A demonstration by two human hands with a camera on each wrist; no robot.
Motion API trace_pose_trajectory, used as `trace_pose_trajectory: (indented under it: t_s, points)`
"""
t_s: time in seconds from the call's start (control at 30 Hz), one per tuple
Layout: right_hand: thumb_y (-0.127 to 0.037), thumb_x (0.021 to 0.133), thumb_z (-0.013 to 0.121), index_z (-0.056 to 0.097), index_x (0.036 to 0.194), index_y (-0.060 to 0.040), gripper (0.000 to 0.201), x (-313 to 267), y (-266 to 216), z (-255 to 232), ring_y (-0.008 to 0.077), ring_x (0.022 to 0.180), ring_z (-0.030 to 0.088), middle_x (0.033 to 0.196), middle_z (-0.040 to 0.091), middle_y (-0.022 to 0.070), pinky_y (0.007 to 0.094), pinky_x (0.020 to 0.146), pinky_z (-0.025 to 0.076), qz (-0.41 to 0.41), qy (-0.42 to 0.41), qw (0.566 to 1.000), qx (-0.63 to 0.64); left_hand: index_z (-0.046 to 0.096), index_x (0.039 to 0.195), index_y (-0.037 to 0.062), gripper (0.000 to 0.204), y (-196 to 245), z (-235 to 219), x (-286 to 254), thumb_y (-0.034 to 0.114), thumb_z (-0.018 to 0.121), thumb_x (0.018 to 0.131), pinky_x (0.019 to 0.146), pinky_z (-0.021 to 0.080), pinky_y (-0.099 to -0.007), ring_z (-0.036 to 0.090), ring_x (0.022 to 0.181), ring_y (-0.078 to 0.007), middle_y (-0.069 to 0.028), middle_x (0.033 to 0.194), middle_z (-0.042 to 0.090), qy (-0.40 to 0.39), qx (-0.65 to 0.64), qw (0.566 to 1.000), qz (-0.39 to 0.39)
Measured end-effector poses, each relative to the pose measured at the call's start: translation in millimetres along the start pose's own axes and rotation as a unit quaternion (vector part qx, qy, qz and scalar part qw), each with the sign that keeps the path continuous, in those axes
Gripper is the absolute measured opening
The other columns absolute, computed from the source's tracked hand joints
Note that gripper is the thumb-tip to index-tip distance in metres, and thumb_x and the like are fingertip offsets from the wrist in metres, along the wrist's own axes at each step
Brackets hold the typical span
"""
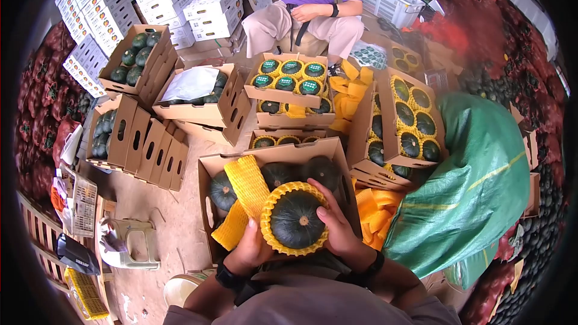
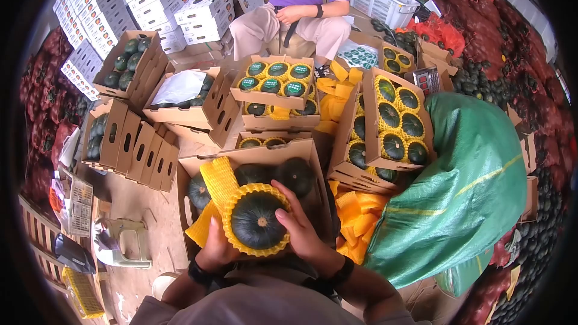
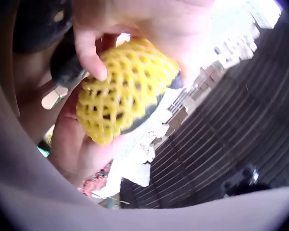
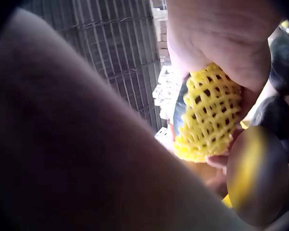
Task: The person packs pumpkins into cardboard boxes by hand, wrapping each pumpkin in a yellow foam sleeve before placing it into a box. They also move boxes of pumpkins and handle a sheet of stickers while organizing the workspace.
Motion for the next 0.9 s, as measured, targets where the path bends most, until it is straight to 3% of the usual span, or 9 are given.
trace_pose_trajectory:
  t_s: [0.13, 0.3, 0.33, 0.4, 0.5, 0.6, 0.73, 0.83, 0.9]
  points:
    - [-0.050, 0.072, 0.074, 0.024, 0.145, -0.0057, 0.099, -10.8, -25.2, 10.4, 0.0517, 0.130, 0.028, 0.145, 0.010, 0.0366, 0.0492, 0.108, 0.026, -0.177, -0.049, 0.763, -0.620, 0.022, 0.146, 0.0084, 0.069, -9.0, 0.3, -0.1, 0.050, 0.043, 0.095, 0.107, 0.035, -0.0402, 0.043, 0.127, -0.0250, -0.0125, 0.138, 0.042, 0.001, 0.008, 0.997, -0.073]
    - [-0.029, 0.063, 0.086, 0.028, 0.143, -0.0104, 0.100, -15.4, -21.7, -21.5, 0.0441, 0.130, 0.032, 0.140, 0.026, 0.0265, 0.0442, 0.108, 0.030, -0.185, -0.103, 0.884, -0.418, 0.023, 0.147, 0.0107, 0.060, 33.5, 26.8, 3.6, 0.039, 0.045, 0.098, 0.098, 0.041, -0.0335, 0.049, 0.119, -0.0219, -0.0130, 0.132, 0.046, -0.055, 0.357, 0.926, -0.106]
    - [-0.031, 0.062, 0.084, 0.040, 0.138, -0.0185, 0.089, -18.1, -22.9, -27.5, 0.0397, 0.125, 0.038, 0.133, 0.033, 0.0215, 0.0447, 0.104, 0.033, -0.183, -0.041, 0.908, -0.375, 0.033, 0.144, 0.0093, 0.054, 50.4, 26.0, 10.3, 0.033, 0.049, 0.098, 0.089, 0.046, -0.0312, 0.052, 0.113, -0.0204, -0.0134, 0.125, 0.052, -0.075, 0.494, 0.865, -0.047]
    - [-0.033, 0.061, 0.082, 0.047, 0.132, -0.0244, 0.080, -17.7, -29.5, -24.7, 0.0364, 0.122, 0.041, 0.131, 0.037, 0.0186, 0.0447, 0.099, 0.034, -0.176, -0.091, 0.755, -0.625, 0.041, 0.140, 0.0122, 0.058, 80.1, 16.6, 20.1, 0.023, 0.064, 0.088, 0.082, 0.048, -0.0344, 0.057, 0.098, -0.0253, -0.0133, 0.107, 0.059, 0.124, 0.654, 0.743, 0.072]
    - [-0.041, 0.056, 0.080, 0.058, 0.123, -0.0353, 0.071, -19.2, -5.2, -38.0, 0.0326, 0.114, 0.043, 0.125, 0.043, 0.0139, 0.0427, 0.094, 0.035, -0.058, -0.098, 0.562, -0.819, 0.032, 0.145, 0.0159, 0.078, 85.2, -5.8, 31.9, 0.015, 0.072, 0.078, 0.081, 0.047, -0.0416, 0.056, 0.097, -0.0330, -0.0175, 0.104, 0.059, 0.320, 0.857, 0.346, 0.211]
    - [-0.043, 0.059, 0.080, 0.058, 0.123, -0.0343, 0.068, -18.8, -4.0, -28.3, 0.0323, 0.114, 0.042, 0.125, 0.043, 0.0142, 0.0431, 0.094, 0.035, -0.053, -0.063, 0.517, -0.852, 0.027, 0.147, 0.0153, 0.082, 82.0, -36.2, 33.1, 0.007, 0.072, 0.078, 0.081, 0.049, -0.0388, 0.060, 0.093, -0.0270, -0.0150, 0.103, 0.062, 0.283, 0.796, 0.492, 0.209]
    - [-0.042, 0.067, 0.077, 0.057, 0.125, -0.0275, 0.063, -19.3, -11.3, -42.8, 0.0342, 0.118, 0.045, 0.127, 0.046, 0.0187, 0.0437, 0.093, 0.040, -0.089, -0.070, 0.631, -0.767, 0.036, 0.140, 0.0077, 0.064, 73.8, -48.9, 38.2, -0.002, 0.065, 0.084, 0.079, 0.051, -0.0276, 0.063, 0.086, -0.0123, -0.0058, 0.095, 0.065, 0.189, 0.293, 0.902, 0.252]
    - [-0.034, 0.089, 0.061, 0.055, 0.126, -0.0085, 0.045, -18.0, -33.2, -40.1, 0.0293, 0.112, 0.055, 0.119, 0.056, 0.0185, 0.0376, 0.092, 0.045, -0.071, -0.023, 0.881, -0.467, 0.052, 0.122, 0.0033, 0.037, 57.3, -12.3, 26.4, 0.003, 0.064, 0.086, 0.077, 0.051, -0.0274, 0.064, 0.086, -0.0154, -0.0083, 0.095, 0.066, 0.058, 0.287, 0.947, 0.131]
    - [-0.031, 0.096, 0.053, 0.055, 0.124, -0.0036, 0.039, -22.2, -33.0, -30.4, 0.0232, 0.106, 0.059, 0.115, 0.059, 0.0130, 0.0335, 0.091, 0.045, 0.028, 0.035, 0.994, -0.099, 0.059, 0.097, 0.0016, 0.017, 51.6, 44.1, 20.1, 0.014, 0.065, 0.087, 0.067, 0.051, -0.0297, 0.066, 0.077, -0.0233, -0.0112, 0.088, 0.064, -0.033, 0.627, 0.756, 0.187]
Point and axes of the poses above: each hand's wrist, its own x-axis towards the middle knuckle, its own z-axis out of the palm, y = z × x, the point moved 4 cm from there along x, towards the middle knuckle
